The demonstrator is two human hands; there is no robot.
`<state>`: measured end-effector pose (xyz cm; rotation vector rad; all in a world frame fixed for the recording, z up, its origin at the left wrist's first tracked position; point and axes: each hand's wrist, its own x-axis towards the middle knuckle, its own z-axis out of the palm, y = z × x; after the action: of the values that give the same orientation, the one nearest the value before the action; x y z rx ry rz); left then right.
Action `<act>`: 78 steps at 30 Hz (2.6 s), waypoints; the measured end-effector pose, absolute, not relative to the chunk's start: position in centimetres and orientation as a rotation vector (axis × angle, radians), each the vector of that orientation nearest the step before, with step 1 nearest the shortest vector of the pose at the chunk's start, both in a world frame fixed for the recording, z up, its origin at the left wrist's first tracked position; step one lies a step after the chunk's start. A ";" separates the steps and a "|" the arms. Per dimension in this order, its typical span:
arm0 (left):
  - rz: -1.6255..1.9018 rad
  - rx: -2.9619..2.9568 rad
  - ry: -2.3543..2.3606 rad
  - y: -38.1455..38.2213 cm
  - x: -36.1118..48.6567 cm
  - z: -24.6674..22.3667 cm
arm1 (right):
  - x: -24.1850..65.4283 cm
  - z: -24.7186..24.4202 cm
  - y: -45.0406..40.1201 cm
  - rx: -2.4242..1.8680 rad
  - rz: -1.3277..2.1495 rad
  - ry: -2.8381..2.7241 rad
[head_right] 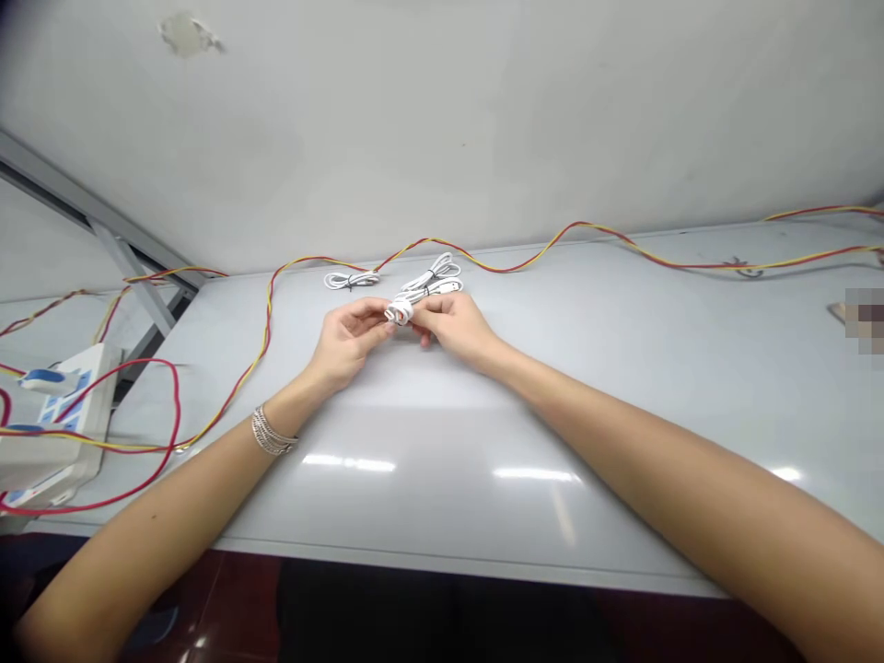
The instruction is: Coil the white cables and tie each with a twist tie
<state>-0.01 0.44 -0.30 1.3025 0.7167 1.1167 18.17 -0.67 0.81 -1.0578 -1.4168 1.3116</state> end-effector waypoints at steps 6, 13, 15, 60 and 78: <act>1.061 1.145 0.742 0.7 -0.1 -0.1 | 17.8 0.1 -0.8 -1.057 1.195 -1.364; 0.994 1.033 0.756 0.6 -0.2 0.3 | 17.5 -0.9 -1.7 -0.990 0.697 -1.566; 0.991 1.024 0.754 0.6 -0.2 0.3 | 17.5 -0.8 -1.9 -0.987 0.540 -1.634; 1.117 1.092 0.857 0.5 0.1 -0.5 | 17.6 -0.8 -1.4 -0.944 0.794 -1.589; 1.232 1.387 0.828 0.2 0.3 -0.4 | 17.7 -0.1 -1.5 -1.116 1.025 -1.448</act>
<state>0.32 0.19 -0.36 1.3868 0.8283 1.2318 17.74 -1.49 -0.09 -1.1159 -1.4481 1.0247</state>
